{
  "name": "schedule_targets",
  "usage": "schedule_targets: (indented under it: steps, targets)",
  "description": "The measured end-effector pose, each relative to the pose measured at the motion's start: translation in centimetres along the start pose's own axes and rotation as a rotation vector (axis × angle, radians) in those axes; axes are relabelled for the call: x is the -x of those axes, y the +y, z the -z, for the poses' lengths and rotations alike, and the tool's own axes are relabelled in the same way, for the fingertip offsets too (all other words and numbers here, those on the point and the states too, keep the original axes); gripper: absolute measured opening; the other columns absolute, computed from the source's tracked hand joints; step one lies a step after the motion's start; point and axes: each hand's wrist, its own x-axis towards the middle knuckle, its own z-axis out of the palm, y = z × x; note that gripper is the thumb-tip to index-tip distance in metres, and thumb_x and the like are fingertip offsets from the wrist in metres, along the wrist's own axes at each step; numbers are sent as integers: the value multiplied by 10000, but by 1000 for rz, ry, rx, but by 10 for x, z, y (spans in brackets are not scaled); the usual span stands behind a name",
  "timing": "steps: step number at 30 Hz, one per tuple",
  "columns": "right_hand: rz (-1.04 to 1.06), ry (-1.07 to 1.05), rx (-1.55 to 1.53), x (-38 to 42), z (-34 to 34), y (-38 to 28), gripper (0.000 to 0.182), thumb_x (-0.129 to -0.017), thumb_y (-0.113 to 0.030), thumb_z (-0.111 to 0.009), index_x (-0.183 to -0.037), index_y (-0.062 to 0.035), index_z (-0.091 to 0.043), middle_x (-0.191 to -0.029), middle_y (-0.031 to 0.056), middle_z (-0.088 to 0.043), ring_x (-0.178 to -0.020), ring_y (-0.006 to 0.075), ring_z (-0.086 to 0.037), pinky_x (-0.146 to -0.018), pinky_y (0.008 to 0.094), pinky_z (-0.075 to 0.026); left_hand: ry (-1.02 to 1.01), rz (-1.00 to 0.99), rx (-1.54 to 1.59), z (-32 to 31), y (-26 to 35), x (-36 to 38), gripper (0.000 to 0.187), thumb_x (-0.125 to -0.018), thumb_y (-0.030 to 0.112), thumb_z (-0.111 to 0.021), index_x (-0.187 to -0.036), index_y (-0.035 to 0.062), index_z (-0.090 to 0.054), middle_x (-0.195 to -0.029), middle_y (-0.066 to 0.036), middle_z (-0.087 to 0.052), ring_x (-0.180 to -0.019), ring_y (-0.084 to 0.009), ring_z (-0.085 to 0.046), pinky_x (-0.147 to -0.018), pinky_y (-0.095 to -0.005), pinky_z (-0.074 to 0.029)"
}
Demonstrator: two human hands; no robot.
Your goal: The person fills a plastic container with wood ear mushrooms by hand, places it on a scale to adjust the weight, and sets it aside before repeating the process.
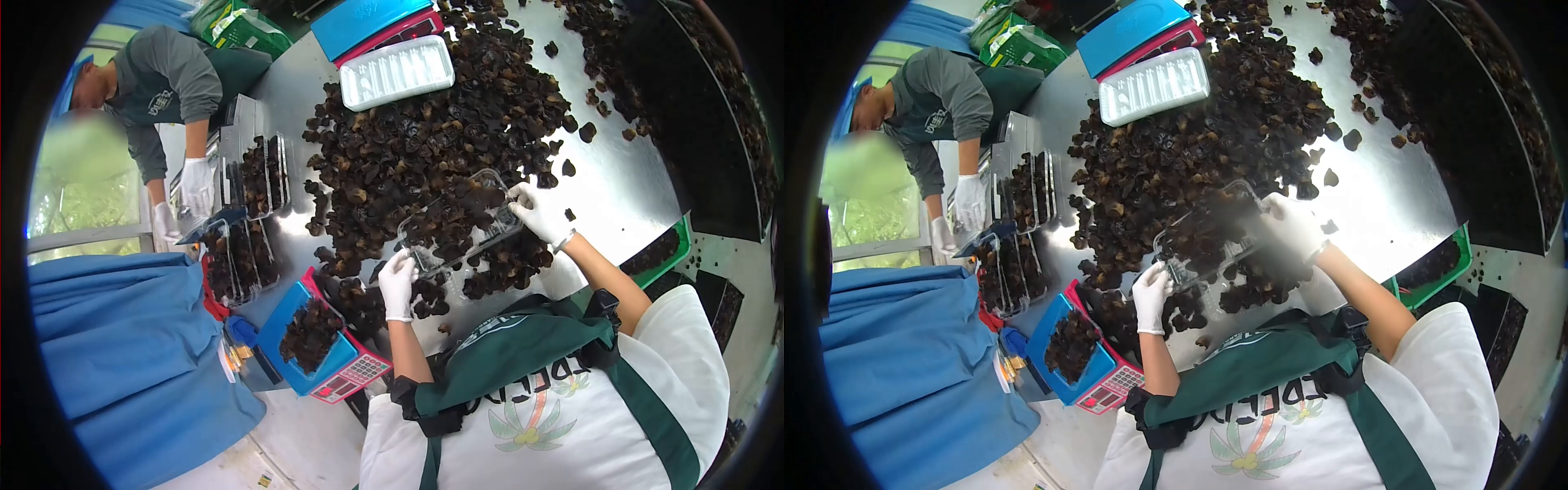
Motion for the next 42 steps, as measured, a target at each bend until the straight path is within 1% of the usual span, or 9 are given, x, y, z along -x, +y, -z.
schedule_targets:
  steps: [3,19,20,24,25,28,36,40,42]
  targets:
    - [-233,-34,-267,-9,20,-3,209,-787,-186,-598,-960,-69,-595,-648,39,-571,-612,122,-558,-584,280,-451,0,-45,-3,-11,33,19,304,-834,45,-598,-1131,-17,-579,-817,-44,-636,-614,-70,-568,-542,-187,-472]
    - [-15,-9,-393,-7,43,-26,174,-896,-126,-511,-1009,6,-514,-765,52,-605,-635,103,-583,-558,251,-479,45,-81,23,-34,47,15,334,-830,53,-609,-1157,-3,-576,-860,-39,-645,-640,-58,-577,-540,-164,-457]
    - [-121,55,-448,-5,39,-26,152,-845,-143,-603,-977,-71,-585,-633,-65,-471,-574,19,-411,-523,195,-339,46,-95,23,-34,44,15,336,-829,54,-610,-1158,-4,-575,-863,-40,-646,-642,-60,-579,-543,-165,-458]
    - [-88,103,-476,7,21,2,127,-845,-107,-598,-959,-57,-573,-615,-75,-423,-548,21,-387,-515,197,-339,18,-22,9,-29,30,14,320,-826,71,-618,-1137,-2,-591,-886,-36,-651,-646,-59,-582,-541,-173,-458]
    - [-193,-3,-366,10,20,16,168,-861,-166,-545,-948,-35,-606,-803,36,-626,-722,110,-586,-653,255,-476,20,-1,-30,-28,25,12,307,-823,80,-626,-1120,4,-604,-882,-35,-654,-635,-58,-580,-532,-174,-454]
    - [-148,60,-322,17,0,52,320,-827,-118,-572,-1143,-67,-590,-976,81,-643,-841,147,-597,-758,291,-479,21,22,-266,-26,30,5,249,-812,97,-642,-1047,16,-653,-794,-23,-656,-617,-56,-571,-571,-188,-462]
    - [-151,224,-360,4,22,36,291,-816,-95,-591,-1101,-41,-566,-896,43,-602,-782,107,-558,-721,255,-456,101,-1072,-797,-90,185,-97,291,-801,173,-633,-1080,90,-621,-1020,-116,-600,-966,-282,-542,-856,-365,-431]
    - [-124,284,-361,5,34,37,328,-811,-43,-594,-1137,-46,-558,-836,20,-602,-693,66,-518,-643,206,-437,156,-1289,-1066,-110,215,-188,313,-773,225,-657,-1049,78,-637,-988,-134,-603,-949,-294,-550,-836,-371,-439]
    - [-152,335,-330,10,38,42,352,-810,-33,-592,-1160,-49,-549,-833,23,-606,-707,71,-535,-650,205,-446,-42,-1069,-1151,-108,225,-218,259,-774,222,-664,-978,62,-668,-937,-116,-628,-897,-277,-581,-807,-353,-456]
